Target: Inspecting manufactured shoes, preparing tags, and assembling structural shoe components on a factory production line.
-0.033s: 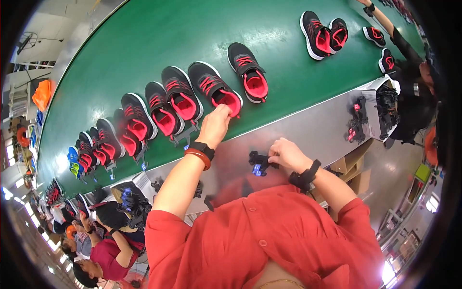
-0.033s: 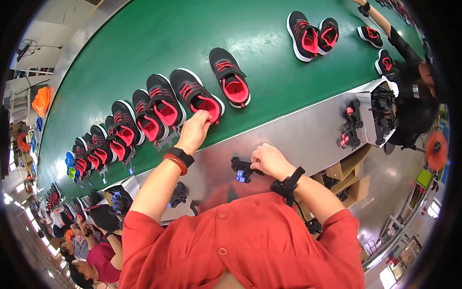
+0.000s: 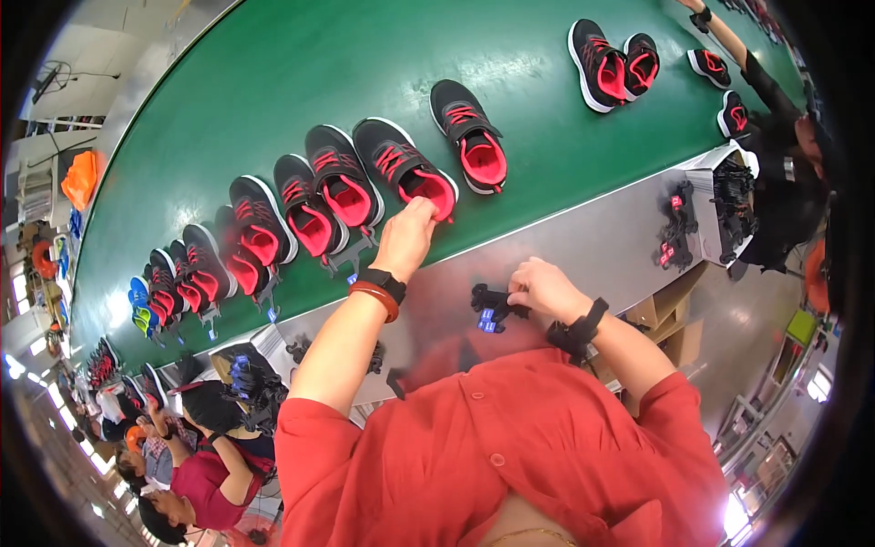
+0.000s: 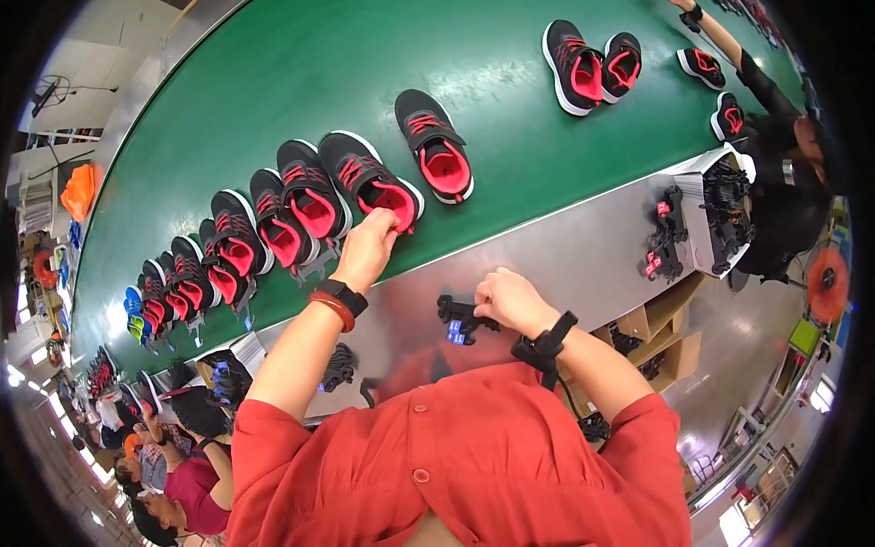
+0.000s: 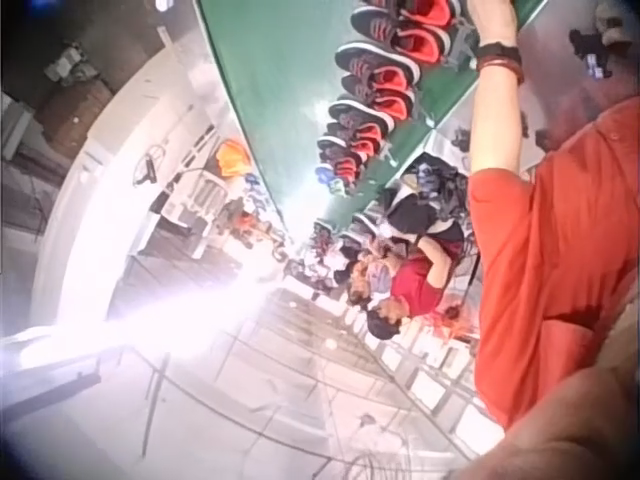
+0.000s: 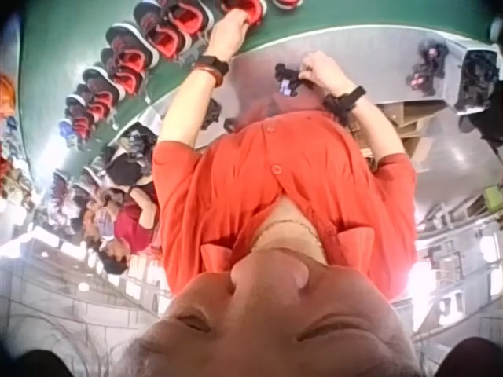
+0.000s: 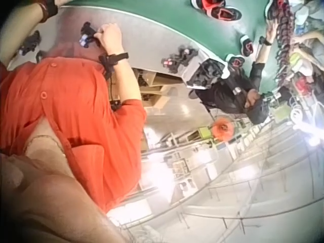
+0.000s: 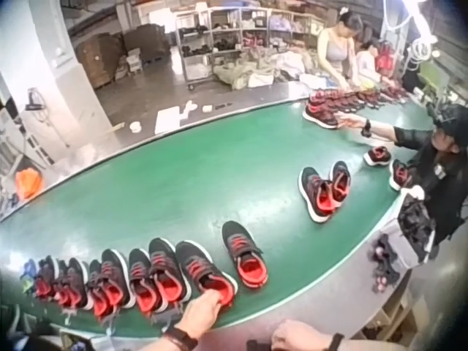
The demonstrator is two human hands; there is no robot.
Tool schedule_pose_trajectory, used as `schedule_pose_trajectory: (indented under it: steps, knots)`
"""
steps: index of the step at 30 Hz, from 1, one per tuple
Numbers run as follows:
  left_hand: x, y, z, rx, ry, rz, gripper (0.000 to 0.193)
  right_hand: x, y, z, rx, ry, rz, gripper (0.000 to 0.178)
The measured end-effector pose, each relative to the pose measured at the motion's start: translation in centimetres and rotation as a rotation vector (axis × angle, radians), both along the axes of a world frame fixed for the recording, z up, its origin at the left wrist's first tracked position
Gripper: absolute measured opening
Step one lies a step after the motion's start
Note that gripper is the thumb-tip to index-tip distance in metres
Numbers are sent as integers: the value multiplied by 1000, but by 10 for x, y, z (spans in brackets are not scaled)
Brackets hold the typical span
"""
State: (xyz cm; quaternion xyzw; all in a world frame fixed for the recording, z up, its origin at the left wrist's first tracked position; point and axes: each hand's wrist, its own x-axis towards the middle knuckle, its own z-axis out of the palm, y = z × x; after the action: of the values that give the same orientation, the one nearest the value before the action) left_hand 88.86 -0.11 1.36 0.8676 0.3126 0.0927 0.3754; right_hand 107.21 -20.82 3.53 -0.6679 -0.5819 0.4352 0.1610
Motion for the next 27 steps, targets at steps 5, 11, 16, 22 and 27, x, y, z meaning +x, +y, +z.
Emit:
schedule_pose_trajectory:
  steps: [5,11,16,22,27]
  knots:
    - [2,-4,1,27,10,14,16,8,8,-3,47,-93,150,16]
    - [-1,-6,0,75,-14,5,13,14,21,7,-146,318,-94,13]
    - [0,-6,-3,67,-23,11,14,-2,51,10,-346,726,-538,25]
    - [-1,1,-1,83,0,8,11,-30,65,1,-323,754,-544,34]
    - [-15,11,10,163,172,-32,21,-24,94,14,-377,766,-389,27]
